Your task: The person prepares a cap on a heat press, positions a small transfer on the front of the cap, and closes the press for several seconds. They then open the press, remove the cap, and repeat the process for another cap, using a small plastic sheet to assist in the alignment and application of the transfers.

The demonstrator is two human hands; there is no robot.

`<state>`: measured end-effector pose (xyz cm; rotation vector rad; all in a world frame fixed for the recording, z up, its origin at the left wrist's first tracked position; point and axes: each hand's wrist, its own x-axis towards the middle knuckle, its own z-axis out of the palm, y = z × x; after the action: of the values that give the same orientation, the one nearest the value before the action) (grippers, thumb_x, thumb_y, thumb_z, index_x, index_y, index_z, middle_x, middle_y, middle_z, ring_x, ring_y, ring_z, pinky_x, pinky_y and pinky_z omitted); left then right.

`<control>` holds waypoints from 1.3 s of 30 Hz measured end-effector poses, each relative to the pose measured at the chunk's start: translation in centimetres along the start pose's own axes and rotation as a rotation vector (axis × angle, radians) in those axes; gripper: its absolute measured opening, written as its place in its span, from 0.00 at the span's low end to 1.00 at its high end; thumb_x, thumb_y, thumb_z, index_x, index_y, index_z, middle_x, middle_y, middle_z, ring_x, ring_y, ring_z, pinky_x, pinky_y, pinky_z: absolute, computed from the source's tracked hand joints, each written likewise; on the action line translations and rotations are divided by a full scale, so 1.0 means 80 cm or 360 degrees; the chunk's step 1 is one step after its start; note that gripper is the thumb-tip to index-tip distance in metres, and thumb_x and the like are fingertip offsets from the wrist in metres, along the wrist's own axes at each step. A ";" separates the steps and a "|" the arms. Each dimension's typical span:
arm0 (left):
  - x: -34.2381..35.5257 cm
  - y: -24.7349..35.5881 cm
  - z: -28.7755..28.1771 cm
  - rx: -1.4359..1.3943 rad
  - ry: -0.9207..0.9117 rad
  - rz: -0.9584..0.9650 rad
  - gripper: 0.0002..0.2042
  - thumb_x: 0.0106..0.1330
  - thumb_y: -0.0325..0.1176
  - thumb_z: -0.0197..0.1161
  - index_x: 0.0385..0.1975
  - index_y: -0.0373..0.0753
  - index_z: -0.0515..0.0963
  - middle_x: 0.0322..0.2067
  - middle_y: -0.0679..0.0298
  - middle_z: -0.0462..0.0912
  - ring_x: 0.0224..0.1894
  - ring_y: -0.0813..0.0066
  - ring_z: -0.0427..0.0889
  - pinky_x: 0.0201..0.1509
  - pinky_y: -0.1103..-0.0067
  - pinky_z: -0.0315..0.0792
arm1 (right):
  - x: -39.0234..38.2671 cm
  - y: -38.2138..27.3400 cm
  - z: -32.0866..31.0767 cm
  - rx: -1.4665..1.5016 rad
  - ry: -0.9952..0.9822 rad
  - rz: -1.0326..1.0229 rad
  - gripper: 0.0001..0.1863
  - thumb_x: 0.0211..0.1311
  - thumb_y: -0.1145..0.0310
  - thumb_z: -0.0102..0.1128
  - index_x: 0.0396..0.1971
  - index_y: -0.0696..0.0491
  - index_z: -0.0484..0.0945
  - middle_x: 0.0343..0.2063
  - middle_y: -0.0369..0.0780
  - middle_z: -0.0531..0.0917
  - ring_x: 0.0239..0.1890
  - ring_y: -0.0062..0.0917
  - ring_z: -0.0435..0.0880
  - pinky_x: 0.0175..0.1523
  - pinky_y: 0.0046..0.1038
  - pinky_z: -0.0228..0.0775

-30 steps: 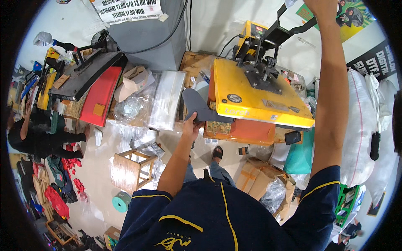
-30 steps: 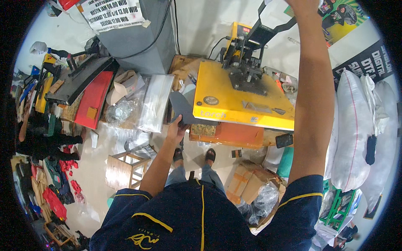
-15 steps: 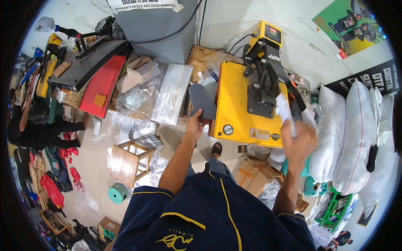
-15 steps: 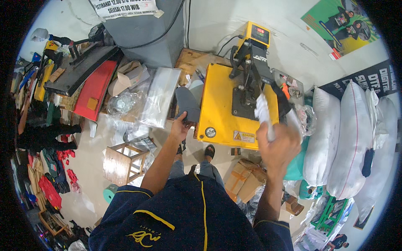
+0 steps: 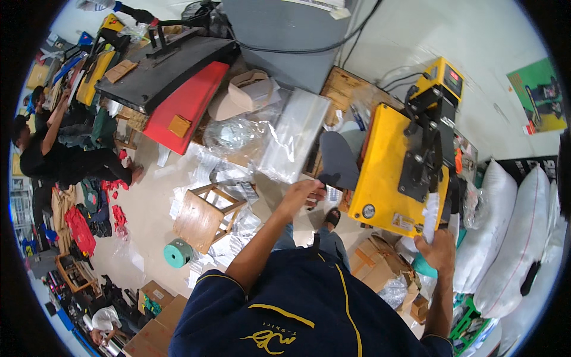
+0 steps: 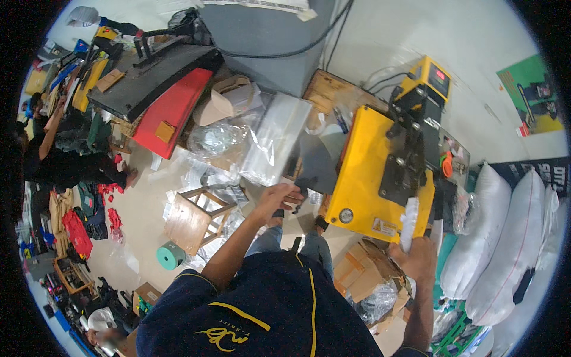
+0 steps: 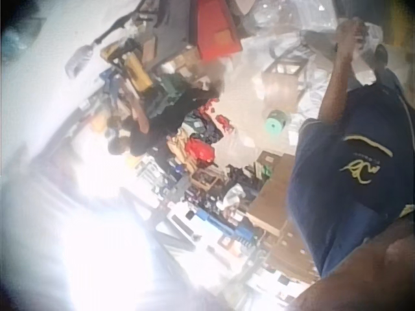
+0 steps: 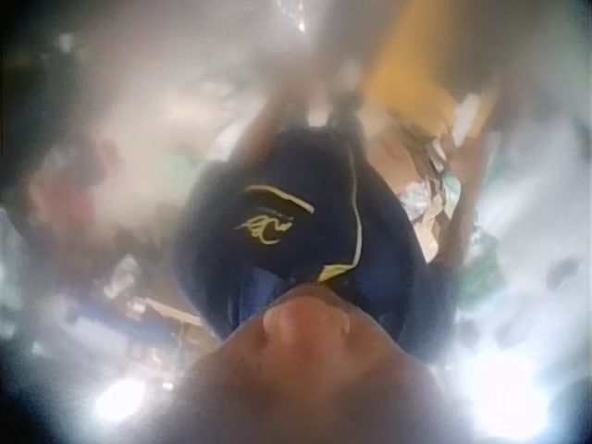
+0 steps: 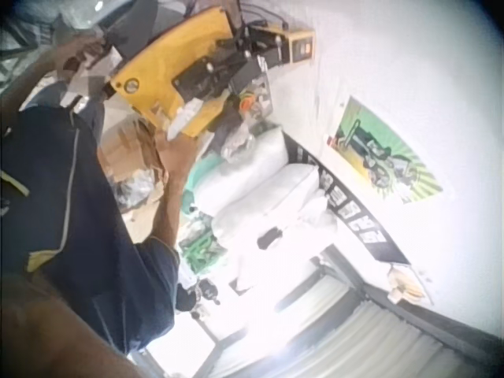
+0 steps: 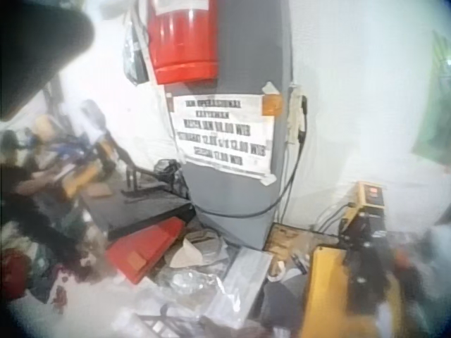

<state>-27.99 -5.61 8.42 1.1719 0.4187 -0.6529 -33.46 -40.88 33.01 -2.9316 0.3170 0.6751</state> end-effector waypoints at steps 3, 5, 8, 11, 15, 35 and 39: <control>0.014 0.007 -0.095 0.0034 0.0488 0.0532 0.11 0.75 0.38 0.59 0.45 0.36 0.81 0.32 0.63 0.87 0.35 0.77 0.85 0.37 0.77 0.76 | -0.004 0.013 0.014 0.0002 0.0172 -0.0114 0.23 0.50 0.56 0.73 0.23 0.66 0.79 0.25 0.59 0.82 0.32 0.58 0.82 0.38 0.53 0.71; 0.039 0.010 -0.185 0.0369 0.1009 0.0932 0.13 0.76 0.39 0.58 0.41 0.34 0.80 0.30 0.62 0.85 0.33 0.75 0.84 0.37 0.76 0.75 | -0.002 0.017 0.018 -0.0009 0.0226 -0.0171 0.20 0.50 0.59 0.73 0.25 0.64 0.80 0.25 0.57 0.83 0.31 0.57 0.82 0.38 0.53 0.71; 0.067 0.046 -0.281 0.1417 0.1732 0.1121 0.06 0.68 0.29 0.62 0.41 0.37 0.82 0.36 0.51 0.87 0.37 0.49 0.85 0.43 0.65 0.77 | 0.000 0.036 0.034 -0.0132 0.0389 -0.0247 0.18 0.51 0.60 0.73 0.23 0.62 0.81 0.26 0.55 0.83 0.32 0.55 0.82 0.39 0.51 0.71; 0.091 0.068 -0.338 0.1940 0.1852 0.1094 0.08 0.63 0.29 0.66 0.41 0.44 0.85 0.42 0.57 0.86 0.48 0.54 0.82 0.49 0.61 0.73 | 0.005 0.033 0.026 0.0138 0.0179 -0.0208 0.20 0.50 0.60 0.72 0.35 0.62 0.84 0.26 0.54 0.84 0.31 0.55 0.82 0.41 0.50 0.74; 0.102 0.075 -0.360 0.2324 0.1535 0.0765 0.09 0.57 0.31 0.71 0.38 0.47 0.87 0.43 0.62 0.87 0.53 0.58 0.80 0.57 0.59 0.69 | -0.002 0.044 0.039 -0.0075 0.0389 -0.0292 0.17 0.49 0.64 0.73 0.31 0.63 0.81 0.24 0.54 0.83 0.31 0.56 0.81 0.39 0.51 0.72; 0.120 0.078 -0.368 0.2484 0.1308 0.0914 0.14 0.56 0.37 0.75 0.42 0.49 0.86 0.48 0.65 0.84 0.54 0.60 0.80 0.55 0.59 0.68 | -0.004 0.078 0.069 -0.0082 0.0713 -0.0532 0.16 0.50 0.67 0.73 0.28 0.61 0.74 0.26 0.53 0.76 0.31 0.53 0.75 0.38 0.52 0.65; 0.125 0.076 -0.379 0.2427 0.1286 0.0938 0.08 0.57 0.36 0.72 0.37 0.48 0.87 0.43 0.64 0.86 0.51 0.60 0.82 0.54 0.61 0.69 | -0.006 0.100 0.074 -0.0128 0.0653 -0.0704 0.19 0.54 0.68 0.74 0.36 0.60 0.72 0.30 0.50 0.71 0.34 0.49 0.71 0.38 0.48 0.63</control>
<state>-15.61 21.80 -3.90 2.8890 0.1433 0.2126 -38.15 -47.67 27.42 -3.0340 -0.3299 0.0263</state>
